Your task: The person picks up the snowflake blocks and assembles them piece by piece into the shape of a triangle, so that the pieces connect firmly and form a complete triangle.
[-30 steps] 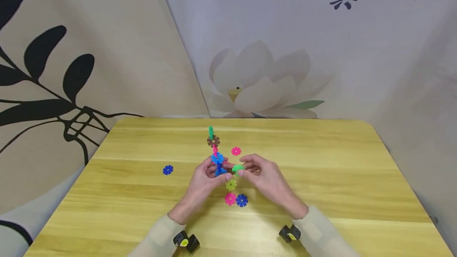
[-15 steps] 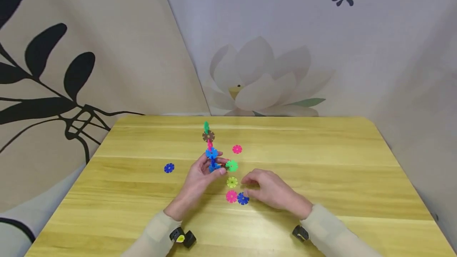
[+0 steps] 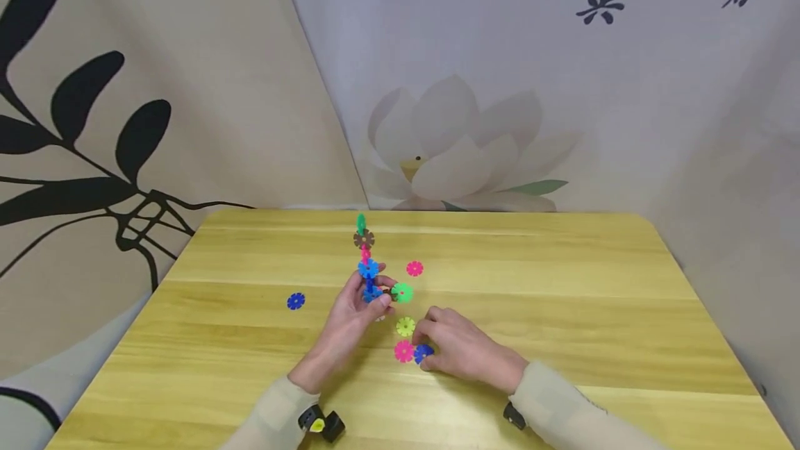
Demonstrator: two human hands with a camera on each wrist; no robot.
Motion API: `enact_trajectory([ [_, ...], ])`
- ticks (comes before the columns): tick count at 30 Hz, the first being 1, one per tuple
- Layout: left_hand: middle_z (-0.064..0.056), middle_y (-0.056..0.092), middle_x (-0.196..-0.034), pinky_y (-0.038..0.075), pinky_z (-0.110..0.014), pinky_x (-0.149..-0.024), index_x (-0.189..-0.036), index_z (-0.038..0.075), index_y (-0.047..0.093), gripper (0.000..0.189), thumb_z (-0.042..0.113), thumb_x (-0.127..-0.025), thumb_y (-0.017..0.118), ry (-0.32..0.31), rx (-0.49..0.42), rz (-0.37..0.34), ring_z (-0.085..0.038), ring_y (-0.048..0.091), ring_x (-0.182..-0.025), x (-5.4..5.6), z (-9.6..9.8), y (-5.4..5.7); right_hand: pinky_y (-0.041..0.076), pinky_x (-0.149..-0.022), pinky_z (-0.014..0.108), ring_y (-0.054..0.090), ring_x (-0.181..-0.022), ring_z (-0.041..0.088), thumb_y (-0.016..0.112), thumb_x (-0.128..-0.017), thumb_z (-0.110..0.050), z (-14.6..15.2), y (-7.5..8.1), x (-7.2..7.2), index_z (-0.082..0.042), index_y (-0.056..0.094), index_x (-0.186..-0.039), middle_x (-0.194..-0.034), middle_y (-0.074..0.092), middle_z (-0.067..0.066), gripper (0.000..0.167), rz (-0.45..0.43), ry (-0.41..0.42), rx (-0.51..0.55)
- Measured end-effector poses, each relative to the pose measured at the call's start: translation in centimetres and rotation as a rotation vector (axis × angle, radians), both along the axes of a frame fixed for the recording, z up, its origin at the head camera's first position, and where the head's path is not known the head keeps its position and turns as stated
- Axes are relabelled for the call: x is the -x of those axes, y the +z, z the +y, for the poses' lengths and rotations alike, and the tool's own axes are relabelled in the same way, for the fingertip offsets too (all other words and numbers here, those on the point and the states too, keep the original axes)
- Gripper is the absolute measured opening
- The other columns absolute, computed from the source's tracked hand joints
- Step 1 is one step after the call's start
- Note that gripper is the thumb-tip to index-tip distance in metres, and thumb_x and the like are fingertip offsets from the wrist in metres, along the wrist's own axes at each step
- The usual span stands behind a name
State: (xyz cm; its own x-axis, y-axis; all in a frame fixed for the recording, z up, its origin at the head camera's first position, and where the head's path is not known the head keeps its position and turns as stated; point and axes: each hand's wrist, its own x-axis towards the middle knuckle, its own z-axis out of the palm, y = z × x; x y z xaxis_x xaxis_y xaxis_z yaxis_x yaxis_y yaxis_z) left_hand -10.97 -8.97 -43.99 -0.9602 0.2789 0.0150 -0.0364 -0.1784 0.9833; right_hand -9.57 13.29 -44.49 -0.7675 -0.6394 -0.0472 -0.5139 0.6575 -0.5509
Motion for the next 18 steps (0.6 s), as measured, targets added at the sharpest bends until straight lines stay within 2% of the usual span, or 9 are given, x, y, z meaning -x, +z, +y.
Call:
enact_trajectory([
  [3,-0.018,0.056,-0.13,0.057,-0.04,-0.097,-0.148,0.005,0.041,0.049,-0.003,-0.102,0.057,0.004,-0.007,-0.004,-0.022,0.063,-0.111,-0.1,0.1,-0.1,0.048,-0.073,0.026,0.048,-0.083,0.006,0.086,-0.085,-0.018,0.0,0.0,-0.3,-0.016,0.071,-0.102,-0.094,0.056,-0.01,0.023,-0.021,-0.003,0.015],
  [9,-0.015,0.055,-0.125,0.056,-0.038,-0.098,-0.152,0.005,0.037,0.054,-0.003,-0.101,0.057,0.001,-0.031,-0.004,-0.022,0.062,-0.11,0.0,0.5,-0.2,0.048,-0.061,0.024,0.052,-0.069,0.002,0.08,-0.091,-0.012,0.6,0.2,-0.1,-0.018,0.063,-0.096,-0.079,0.059,-0.014,0.018,-0.147,-0.05,0.103],
  [15,-0.011,0.054,-0.121,0.057,-0.039,-0.097,-0.151,0.004,0.037,0.054,-0.002,-0.101,0.057,0.019,-0.051,0.01,-0.021,0.061,-0.109,-0.1,0.8,-0.1,0.054,-0.056,0.026,0.066,-0.066,0.015,0.071,-0.098,-0.012,1.5,0.5,0.0,-0.012,0.064,-0.101,-0.085,0.069,-0.002,0.008,-0.287,-0.162,0.294],
  [18,-0.011,0.054,-0.121,0.055,-0.036,-0.099,-0.151,0.005,0.037,0.058,0.0,-0.099,0.063,0.029,-0.049,0.016,-0.022,0.059,-0.112,-0.1,0.8,-0.1,0.055,-0.058,0.026,0.068,-0.071,0.021,0.069,-0.1,-0.011,1.8,1.1,0.2,-0.009,0.063,-0.105,-0.09,0.07,0.003,0.008,-0.295,-0.215,0.365],
])
